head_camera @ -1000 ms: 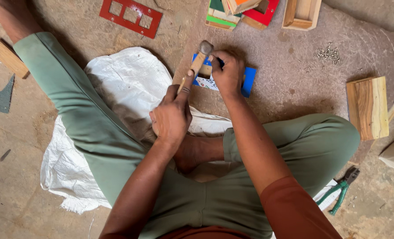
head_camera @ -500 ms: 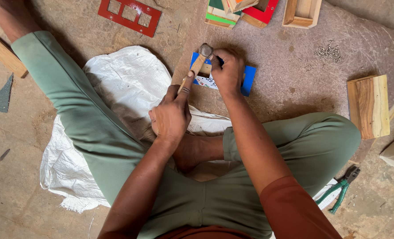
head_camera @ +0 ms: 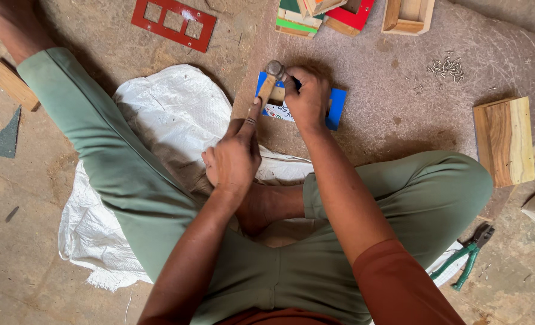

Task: The person sits on the floor and assembles a small blue wooden frame by hammering nails into it. They pick up nails from the floor, position them, and strike them with a hammer to secure the frame pieces together.

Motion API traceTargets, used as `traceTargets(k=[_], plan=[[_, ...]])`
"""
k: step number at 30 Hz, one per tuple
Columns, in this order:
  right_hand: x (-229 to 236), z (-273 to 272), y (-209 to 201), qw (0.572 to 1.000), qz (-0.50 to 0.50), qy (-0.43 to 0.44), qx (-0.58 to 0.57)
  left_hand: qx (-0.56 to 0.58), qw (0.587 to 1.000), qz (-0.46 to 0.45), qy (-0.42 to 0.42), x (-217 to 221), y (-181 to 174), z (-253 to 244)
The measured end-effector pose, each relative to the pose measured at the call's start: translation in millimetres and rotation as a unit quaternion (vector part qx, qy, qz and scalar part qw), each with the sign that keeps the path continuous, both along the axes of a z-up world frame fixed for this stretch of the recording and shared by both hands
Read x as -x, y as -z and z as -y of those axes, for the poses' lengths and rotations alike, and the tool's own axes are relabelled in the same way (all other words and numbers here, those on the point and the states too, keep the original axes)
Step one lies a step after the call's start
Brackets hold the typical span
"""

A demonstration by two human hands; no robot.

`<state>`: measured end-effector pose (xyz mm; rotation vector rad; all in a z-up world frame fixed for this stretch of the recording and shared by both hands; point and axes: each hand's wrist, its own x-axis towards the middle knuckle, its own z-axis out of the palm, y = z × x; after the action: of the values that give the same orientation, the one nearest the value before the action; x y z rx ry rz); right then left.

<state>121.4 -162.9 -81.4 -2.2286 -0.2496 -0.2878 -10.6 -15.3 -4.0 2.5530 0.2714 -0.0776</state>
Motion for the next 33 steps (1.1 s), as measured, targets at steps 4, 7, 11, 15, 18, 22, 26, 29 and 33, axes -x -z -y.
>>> traceTargets(k=[4,7,11,15,18,22,26,29,33], plan=[[0.4,0.4,2.6,1.000,-0.010,0.003,0.012,0.044,0.999,0.014,-0.003,-2.9,8.1,13.9],[-1.8,0.0,2.6,1.000,-0.002,-0.004,0.008,0.108,0.993,0.037,-0.004,-2.2,12.2,19.5],[-1.4,0.3,0.8,1.000,-0.016,0.002,0.015,0.151,0.987,0.048,0.017,5.4,12.0,21.7],[-1.6,-1.0,-1.9,1.000,-0.016,0.002,-0.013,0.181,0.981,0.061,0.024,9.7,8.4,22.8],[-1.1,-0.4,-1.8,1.000,-0.013,-0.003,-0.010,0.175,0.983,0.049,0.014,10.5,7.8,24.5],[-0.5,-1.0,-3.6,1.000,-0.003,0.003,0.001,0.162,0.986,0.037,0.018,7.4,5.8,26.0],[-1.2,-0.5,-2.5,1.000,-0.002,0.002,0.002,0.158,0.984,0.079,0.021,9.1,4.4,27.1],[0.5,0.0,-0.4,1.000,-0.002,-0.006,0.002,0.135,0.989,0.056,0.027,12.0,4.2,28.3],[-1.1,-0.3,-3.0,1.000,-0.002,-0.006,-0.005,0.128,0.992,-0.014,0.018,5.6,2.9,26.3]])
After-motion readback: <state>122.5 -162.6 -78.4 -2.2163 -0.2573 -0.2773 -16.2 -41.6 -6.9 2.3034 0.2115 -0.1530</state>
